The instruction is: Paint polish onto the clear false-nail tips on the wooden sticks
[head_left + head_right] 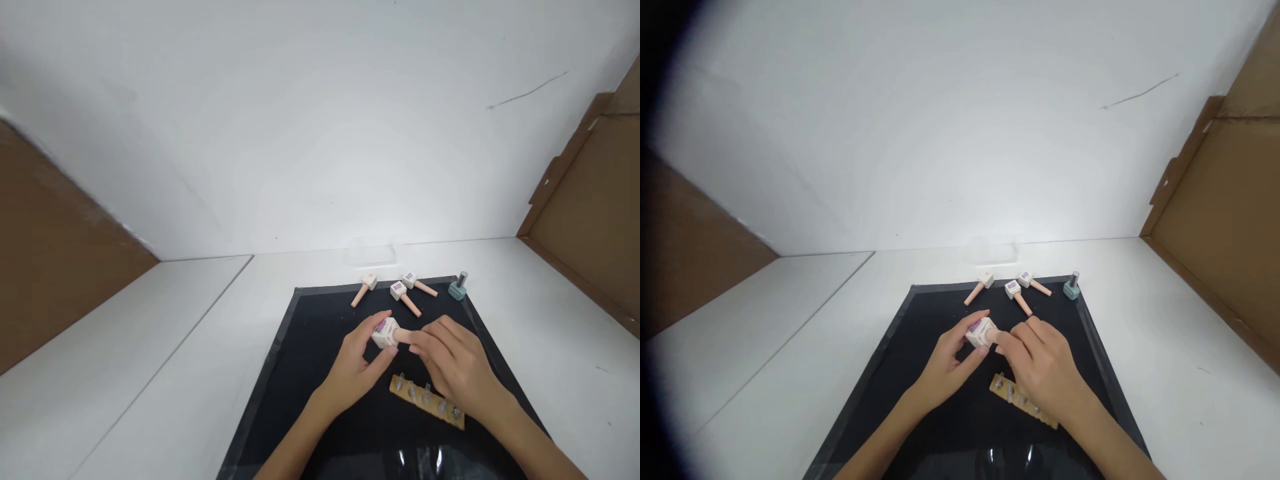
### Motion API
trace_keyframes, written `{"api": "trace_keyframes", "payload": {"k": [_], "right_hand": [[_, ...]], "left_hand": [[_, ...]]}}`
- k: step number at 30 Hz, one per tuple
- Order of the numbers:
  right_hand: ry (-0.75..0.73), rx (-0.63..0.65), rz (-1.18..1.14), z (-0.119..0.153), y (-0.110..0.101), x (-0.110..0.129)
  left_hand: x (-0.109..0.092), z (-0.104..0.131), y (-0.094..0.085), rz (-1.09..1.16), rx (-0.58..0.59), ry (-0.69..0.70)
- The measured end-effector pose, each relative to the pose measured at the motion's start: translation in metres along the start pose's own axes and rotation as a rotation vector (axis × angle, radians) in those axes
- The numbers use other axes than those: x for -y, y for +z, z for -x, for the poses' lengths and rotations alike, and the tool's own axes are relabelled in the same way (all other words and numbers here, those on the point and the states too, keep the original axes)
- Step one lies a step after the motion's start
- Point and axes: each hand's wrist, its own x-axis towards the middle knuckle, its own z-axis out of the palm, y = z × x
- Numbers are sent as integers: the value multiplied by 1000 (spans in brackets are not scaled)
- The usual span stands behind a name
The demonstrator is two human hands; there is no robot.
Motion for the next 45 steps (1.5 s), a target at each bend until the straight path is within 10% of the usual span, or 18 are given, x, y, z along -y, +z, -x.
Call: {"api": "trace_keyframes", "payload": {"k": [9, 17, 28, 36, 45], "right_hand": [[431, 109, -491, 1, -6, -7], [211, -6, -298, 1, 3, -4], [667, 123, -656, 3, 5, -13], [339, -13, -397, 4, 8, -4], [595, 216, -583, 1, -2, -14]], "left_hand": [[5, -6, 5, 262, -40, -97], [4, -6, 1, 183, -90, -54], [6, -7, 2, 139, -102, -1], [8, -7, -2, 42, -150, 61], [2, -10, -4, -197, -121, 330]]}}
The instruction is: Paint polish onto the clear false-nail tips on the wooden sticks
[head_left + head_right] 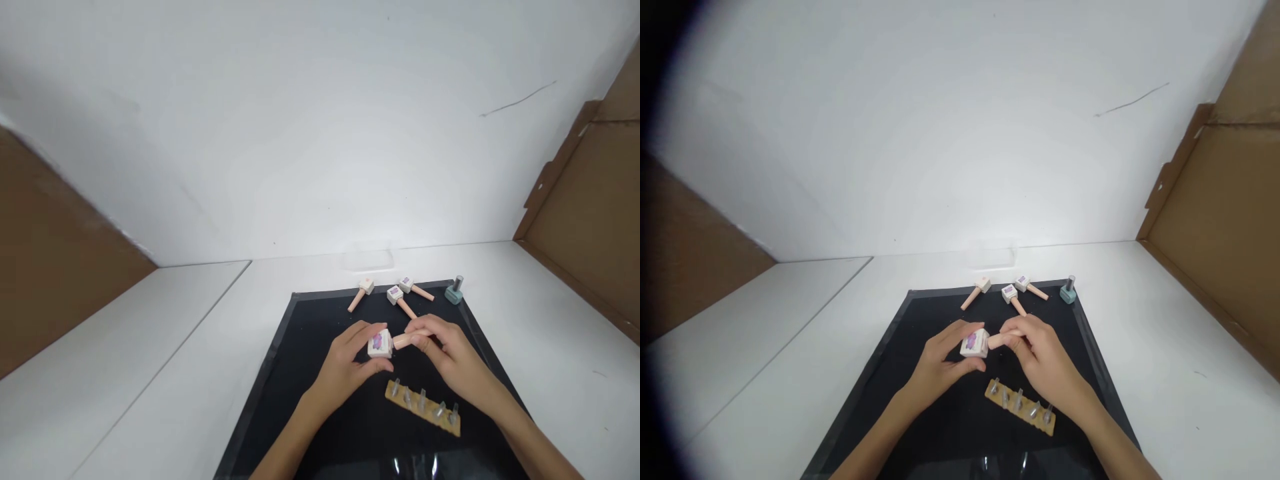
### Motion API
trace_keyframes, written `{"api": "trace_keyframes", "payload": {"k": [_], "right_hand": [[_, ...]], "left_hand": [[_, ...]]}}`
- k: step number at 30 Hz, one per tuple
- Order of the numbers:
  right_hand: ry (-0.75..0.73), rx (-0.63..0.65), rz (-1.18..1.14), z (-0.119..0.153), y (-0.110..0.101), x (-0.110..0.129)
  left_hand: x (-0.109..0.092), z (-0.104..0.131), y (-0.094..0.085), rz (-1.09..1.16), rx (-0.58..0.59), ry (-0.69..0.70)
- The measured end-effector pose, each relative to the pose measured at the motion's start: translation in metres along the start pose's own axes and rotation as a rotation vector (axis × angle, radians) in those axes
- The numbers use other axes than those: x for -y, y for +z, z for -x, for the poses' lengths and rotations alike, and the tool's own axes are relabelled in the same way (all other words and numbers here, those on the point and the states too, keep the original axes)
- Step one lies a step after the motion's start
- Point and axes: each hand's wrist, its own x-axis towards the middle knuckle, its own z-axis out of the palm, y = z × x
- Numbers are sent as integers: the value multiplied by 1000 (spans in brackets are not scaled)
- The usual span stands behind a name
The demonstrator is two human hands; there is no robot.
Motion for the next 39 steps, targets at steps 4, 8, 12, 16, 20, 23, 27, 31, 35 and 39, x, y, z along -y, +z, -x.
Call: {"api": "trace_keyframes", "payload": {"k": [4, 8, 12, 16, 20, 23, 27, 31, 35, 39], "right_hand": [[-87, -76, -36, 0, 8, -5], [-393, -157, 34, -2, 11, -10], [-597, -187, 157, -3, 10, -10], [-739, -220, 367, 2, 13, -6], [-749, -182, 424, 8, 23, -6], [-545, -110, 215, 11, 32, -6], [-104, 63, -138, 12, 37, -1], [366, 320, -707, 7, 39, 3], [558, 393, -946, 3, 41, 2], [574, 332, -969, 1, 41, 2]], "left_hand": [[2, -1, -7, -26, -74, 42], [3, -3, -15, 79, -48, -109], [2, -4, -18, 255, -11, -252], [0, -5, -18, 308, -46, -342], [-1, -6, -20, 259, -90, -384], [-2, -7, -22, 248, -93, -358], [-3, -8, -25, 245, -77, -305], [-4, -7, -27, 179, -54, -222], [-2, -3, -26, 149, -43, -110], [1, 2, -19, 181, -117, -156]]}}
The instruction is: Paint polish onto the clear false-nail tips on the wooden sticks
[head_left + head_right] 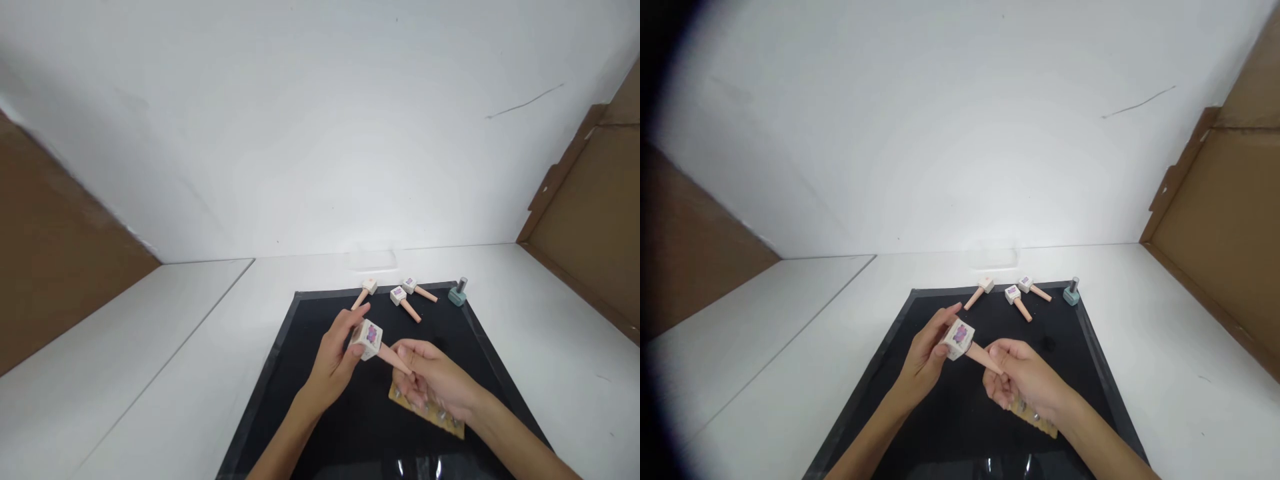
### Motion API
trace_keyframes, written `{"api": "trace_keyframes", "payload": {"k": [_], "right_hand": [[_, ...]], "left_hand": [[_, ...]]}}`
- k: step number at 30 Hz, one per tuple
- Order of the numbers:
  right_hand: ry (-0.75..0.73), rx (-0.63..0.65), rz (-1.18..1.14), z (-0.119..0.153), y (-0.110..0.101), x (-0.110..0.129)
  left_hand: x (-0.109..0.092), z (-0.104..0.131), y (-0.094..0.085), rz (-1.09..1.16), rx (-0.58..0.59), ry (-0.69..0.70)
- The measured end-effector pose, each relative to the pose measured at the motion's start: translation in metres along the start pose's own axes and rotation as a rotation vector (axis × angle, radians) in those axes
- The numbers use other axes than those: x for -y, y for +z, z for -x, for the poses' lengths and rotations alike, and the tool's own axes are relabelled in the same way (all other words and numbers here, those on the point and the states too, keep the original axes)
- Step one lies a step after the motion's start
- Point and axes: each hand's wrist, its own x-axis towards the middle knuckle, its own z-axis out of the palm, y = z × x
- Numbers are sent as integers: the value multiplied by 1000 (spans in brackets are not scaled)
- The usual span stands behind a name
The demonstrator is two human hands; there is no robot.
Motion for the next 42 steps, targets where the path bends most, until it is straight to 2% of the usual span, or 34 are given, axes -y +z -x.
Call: {"api": "trace_keyframes", "payload": {"k": [4, 7, 10, 14, 16, 23, 30, 34, 38, 42], "right_hand": [[-109, -89, 5, 3, 0, 5], [-198, -130, 126, 4, 0, 6], [-208, -156, 198, 3, 1, 2], [-148, -118, 140, 1, 0, 2], [-124, -99, 87, 0, -1, 4], [6, -30, -10, 0, -3, 2], [-54, 8, -46, 3, -3, 4], [-58, -9, 15, 3, -3, 2], [-121, -86, 54, 3, -3, 3], [-317, -230, 138, 3, -3, 7]], "left_hand": [[4, 4, 8, 70, -184, -123], [5, 6, 12, 76, -227, -133], [7, 8, 13, 48, -242, -36], [7, 8, 13, 45, -233, 255], [6, 6, 12, 35, -198, 347], [1, 7, 10, -49, -87, 447], [4, 8, 14, 18, -194, 413], [5, 8, 15, 40, -177, 438], [6, 10, 17, 60, -174, 414], [7, 11, 21, 122, -237, 250]]}}
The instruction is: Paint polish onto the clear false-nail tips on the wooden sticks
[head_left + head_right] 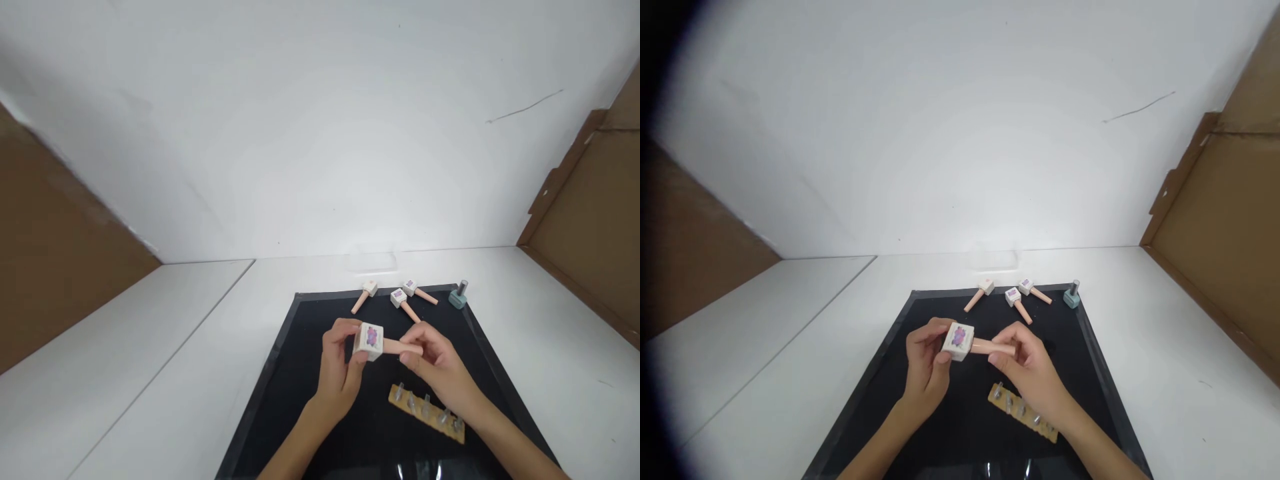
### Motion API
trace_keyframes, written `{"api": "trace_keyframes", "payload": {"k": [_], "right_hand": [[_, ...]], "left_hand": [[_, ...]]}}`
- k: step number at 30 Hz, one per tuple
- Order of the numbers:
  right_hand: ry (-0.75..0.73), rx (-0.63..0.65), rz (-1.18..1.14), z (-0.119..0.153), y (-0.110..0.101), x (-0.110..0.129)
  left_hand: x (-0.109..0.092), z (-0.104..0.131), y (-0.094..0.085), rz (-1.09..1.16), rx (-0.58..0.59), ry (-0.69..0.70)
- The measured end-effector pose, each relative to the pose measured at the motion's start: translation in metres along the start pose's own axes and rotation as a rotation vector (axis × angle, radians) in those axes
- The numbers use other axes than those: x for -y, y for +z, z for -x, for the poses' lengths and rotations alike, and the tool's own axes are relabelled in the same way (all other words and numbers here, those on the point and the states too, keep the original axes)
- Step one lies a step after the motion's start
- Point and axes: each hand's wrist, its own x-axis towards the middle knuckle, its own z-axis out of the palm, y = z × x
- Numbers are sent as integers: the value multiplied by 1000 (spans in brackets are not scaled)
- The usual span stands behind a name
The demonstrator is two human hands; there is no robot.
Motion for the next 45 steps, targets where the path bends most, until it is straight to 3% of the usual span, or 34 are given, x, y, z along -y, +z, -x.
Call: {"api": "trace_keyframes", "payload": {"k": [2, 7, 12, 16, 19, 24, 27, 35, 39, 43, 45], "right_hand": [[-61, -17, 61, -1, 0, 0], [60, 119, 158, 1, -1, -4], [-80, -23, 182, 3, 1, -3], [-17, 53, 134, 1, 2, -5], [-45, 35, 152, 0, 1, -4], [-255, -89, 227, 1, -1, -3], [-344, -112, 253, 0, -3, -3], [-312, -172, 82, 0, -11, 4], [-299, -200, 3, 2, -12, 10], [-285, -170, -97, 5, -12, 13], [-263, -141, -163, 6, -12, 14]], "left_hand": [[-1, 2, 2, 14, -43, -100], [-1, 5, 5, -2, -63, -170], [1, 5, 3, -40, -61, -145], [3, 6, 2, -53, -37, -110], [4, 8, 2, -67, -31, -109], [0, 4, 3, -84, -97, -199], [-5, -4, 3, -13, -172, -324], [-9, -21, -4, 88, -261, -656], [-6, -25, -2, 151, -127, -866], [-2, -25, 2, 397, 45, -1210], [-1, -24, 4, 518, 117, -1308]]}}
